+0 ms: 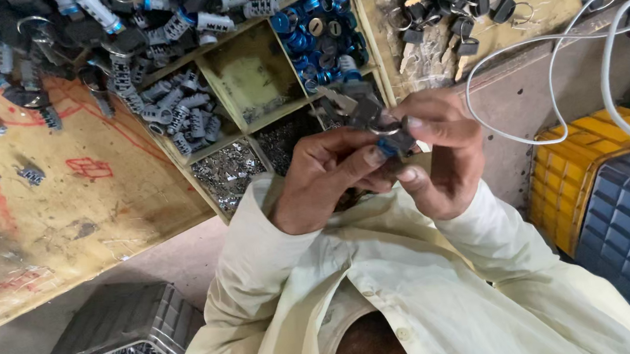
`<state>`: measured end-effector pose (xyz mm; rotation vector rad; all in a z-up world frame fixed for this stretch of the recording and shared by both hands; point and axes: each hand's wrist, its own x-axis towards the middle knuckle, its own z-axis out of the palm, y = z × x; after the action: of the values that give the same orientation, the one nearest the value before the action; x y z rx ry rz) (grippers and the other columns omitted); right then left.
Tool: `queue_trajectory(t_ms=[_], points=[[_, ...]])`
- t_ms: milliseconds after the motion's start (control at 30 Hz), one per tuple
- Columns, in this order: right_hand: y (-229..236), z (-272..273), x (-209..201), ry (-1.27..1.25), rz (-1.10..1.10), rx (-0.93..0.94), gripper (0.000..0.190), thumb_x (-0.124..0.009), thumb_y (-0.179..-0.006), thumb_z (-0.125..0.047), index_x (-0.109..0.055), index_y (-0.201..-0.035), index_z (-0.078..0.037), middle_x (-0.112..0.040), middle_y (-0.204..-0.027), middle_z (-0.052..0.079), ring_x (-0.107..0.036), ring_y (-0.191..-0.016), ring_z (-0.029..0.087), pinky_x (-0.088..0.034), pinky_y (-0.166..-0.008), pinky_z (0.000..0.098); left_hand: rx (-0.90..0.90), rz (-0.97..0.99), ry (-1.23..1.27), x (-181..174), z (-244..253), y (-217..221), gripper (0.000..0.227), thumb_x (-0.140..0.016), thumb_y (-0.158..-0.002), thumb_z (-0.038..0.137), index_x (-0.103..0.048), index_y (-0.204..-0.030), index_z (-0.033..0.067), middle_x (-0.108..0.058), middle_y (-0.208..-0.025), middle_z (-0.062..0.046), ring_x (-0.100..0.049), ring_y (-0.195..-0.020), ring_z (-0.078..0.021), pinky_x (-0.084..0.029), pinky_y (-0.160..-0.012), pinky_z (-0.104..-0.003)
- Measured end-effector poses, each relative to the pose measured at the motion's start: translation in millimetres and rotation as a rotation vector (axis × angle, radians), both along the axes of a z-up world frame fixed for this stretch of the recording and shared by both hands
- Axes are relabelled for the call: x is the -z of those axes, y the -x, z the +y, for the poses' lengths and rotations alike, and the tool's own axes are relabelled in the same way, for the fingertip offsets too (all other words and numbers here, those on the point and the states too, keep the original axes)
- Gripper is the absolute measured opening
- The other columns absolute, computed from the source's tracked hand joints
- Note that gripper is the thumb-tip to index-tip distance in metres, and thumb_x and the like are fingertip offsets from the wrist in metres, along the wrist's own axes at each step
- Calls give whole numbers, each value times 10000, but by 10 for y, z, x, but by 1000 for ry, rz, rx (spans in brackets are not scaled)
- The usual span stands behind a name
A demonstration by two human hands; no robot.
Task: The person assembles keychains by hand, inserting metal pins through blue plastic caps and attaching them to metal rings. The person repeatedly picks components from a compartmentalized tray and places finished keychains on the table.
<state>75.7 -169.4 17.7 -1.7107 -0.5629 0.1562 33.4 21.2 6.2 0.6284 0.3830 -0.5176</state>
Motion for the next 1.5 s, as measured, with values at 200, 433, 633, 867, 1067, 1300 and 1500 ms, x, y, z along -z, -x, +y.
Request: queue_trajectory(t_ms=[200, 433, 633, 867, 1067, 1300, 1500], points=[[-169, -23, -191, -60, 142, 301, 299, -717, -1000, -70, -518, -1222, -48, -683, -1099, 135, -609, -898, 188, -509, -825, 316, 201, -539, -1085, -365, 275, 124, 316, -748, -951, 289, -755, -1194, 88, -768, -1066, -78, -750, -733, -109, -588, -615, -261], [-466, -143, -362, 1012, -511, 79, 220, -861, -996, -121, -719, -1155, -69, -680, -1125, 101, -610, -1025, 294, -515, -915, 393, 264, -464, -1704, -612, 872, 460, 222, -799, -903, 278, -769, -1064, 128, -707, -956, -30, -695, -748, -200, -548, -649, -329], [-433, 334, -378, 882, -475, -57, 156, -865, -966, -205, -779, -1081, -143, -654, -994, 18, -568, -892, 180, -467, -761, 375, 236, -328, -1867, -492, 875, 645, 158, -802, -923, 212, -750, -1058, 149, -681, -1010, -33, -688, -849, -257, -534, -723, -372], [-199, 940, -243, 751, -533, -434, 244, -808, -807, -178, -700, -1020, -131, -636, -992, 23, -613, -938, 234, -510, -803, 379, 70, -237, -1713, -421, 826, 793, 155, -821, -871, 126, -741, -1003, 128, -698, -1017, -40, -638, -657, -190, -511, -600, -322], [-228, 850, -312, 638, -235, -467, 252, -798, -818, -121, -646, -1017, -91, -681, -971, 63, -655, -856, 286, -539, -744, 415, -254, 27, -218, -280, 998, 959, 178, -727, -951, 32, -568, -1027, 61, -744, -1125, -123, -635, -673, -59, -516, -553, -211], [-150, 904, -302, 615, -214, -447, 274, -782, -836, -20, -687, -1087, -78, -736, -1005, 66, -661, -796, 279, -542, -693, 394, -142, -94, -1420, -303, 859, 873, 175, -855, -867, 77, -750, -1006, 85, -760, -928, -51, -657, -629, -134, -513, -585, -263], [-95, 883, -245, 636, -234, -426, 201, -814, -850, -42, -720, -1015, -110, -743, -956, 47, -661, -776, 255, -546, -677, 387, -227, -290, -1507, -411, 899, 797, 176, -805, -919, 54, -746, -1077, 105, -753, -1079, -74, -744, -918, -190, -589, -763, -287]])
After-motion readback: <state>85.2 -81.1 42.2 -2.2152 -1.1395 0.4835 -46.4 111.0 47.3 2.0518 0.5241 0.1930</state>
